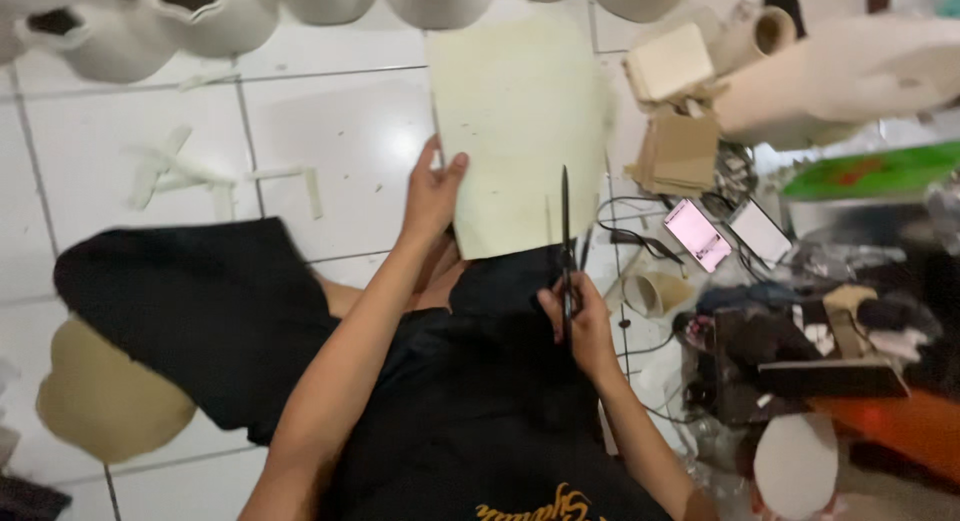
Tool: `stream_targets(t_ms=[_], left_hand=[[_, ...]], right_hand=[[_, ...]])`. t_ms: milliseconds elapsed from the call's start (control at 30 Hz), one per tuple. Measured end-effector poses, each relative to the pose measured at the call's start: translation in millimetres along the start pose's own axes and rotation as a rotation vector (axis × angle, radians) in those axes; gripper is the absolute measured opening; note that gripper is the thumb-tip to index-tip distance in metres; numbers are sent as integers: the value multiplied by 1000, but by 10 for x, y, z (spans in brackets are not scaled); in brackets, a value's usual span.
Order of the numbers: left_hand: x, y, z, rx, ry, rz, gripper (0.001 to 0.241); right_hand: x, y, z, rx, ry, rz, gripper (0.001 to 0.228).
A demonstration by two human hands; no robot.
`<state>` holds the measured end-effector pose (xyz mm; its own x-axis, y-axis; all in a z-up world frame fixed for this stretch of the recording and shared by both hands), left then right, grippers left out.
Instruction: The person sits on the floor and uses scissors to cut strips from a white foam sheet. They then insert these strips into the openings of white shoe-like objects, pressing them into place by hand.
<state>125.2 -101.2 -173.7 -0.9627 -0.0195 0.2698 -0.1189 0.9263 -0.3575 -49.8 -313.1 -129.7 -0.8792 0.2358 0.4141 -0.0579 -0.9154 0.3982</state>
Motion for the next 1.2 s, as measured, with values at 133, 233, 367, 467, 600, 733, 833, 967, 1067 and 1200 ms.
stream_targets(t_ms=[133, 233, 367, 467, 600, 733, 833, 967, 1067, 1200], left_hand=[[441, -37, -248, 118, 253, 51, 85], [779, -62, -192, 170, 302, 119, 90], [943, 35, -103, 201, 390, -28, 39], [1007, -111, -333, 92, 373, 37, 41], [1076, -194, -263, 122, 455, 40, 41], [1073, -38, -172, 148, 369, -72, 45], [1087, -46, -184, 163, 361, -70, 42], [1169, -80, 34, 134, 387, -53, 46], [1314, -82, -274, 87, 420, -100, 38], [1309, -49, -180, 115, 360, -100, 38]], right_hand=[[207, -1, -47, -32, -54, 98, 14], [396, 66, -141, 15, -146, 147, 19], [724, 80, 112, 67, -277, 360, 31], [839, 51, 119, 181, -312, 483, 31], [882, -27, 225, 142, -265, 630, 38], [803, -50, 423, 340, -156, 608, 46], [754, -67, 474, 362, -214, 583, 49], [679, -61, 375, 528, -178, 534, 46], [724, -114, 488, 557, -145, 559, 51], [752, -153, 506, 579, -116, 594, 51]])
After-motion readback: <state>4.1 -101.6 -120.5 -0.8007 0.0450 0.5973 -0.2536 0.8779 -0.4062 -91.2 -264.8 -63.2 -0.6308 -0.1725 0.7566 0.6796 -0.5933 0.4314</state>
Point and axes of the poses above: each hand's wrist, its own x-axis away from the middle knuckle, its own y-axis out of the back of the hand, z = x × y, the point moved 7 cm from there along -x, towards the middle knuckle, and after that the axes turned 11 degrees about x, right-handed, at the moved point
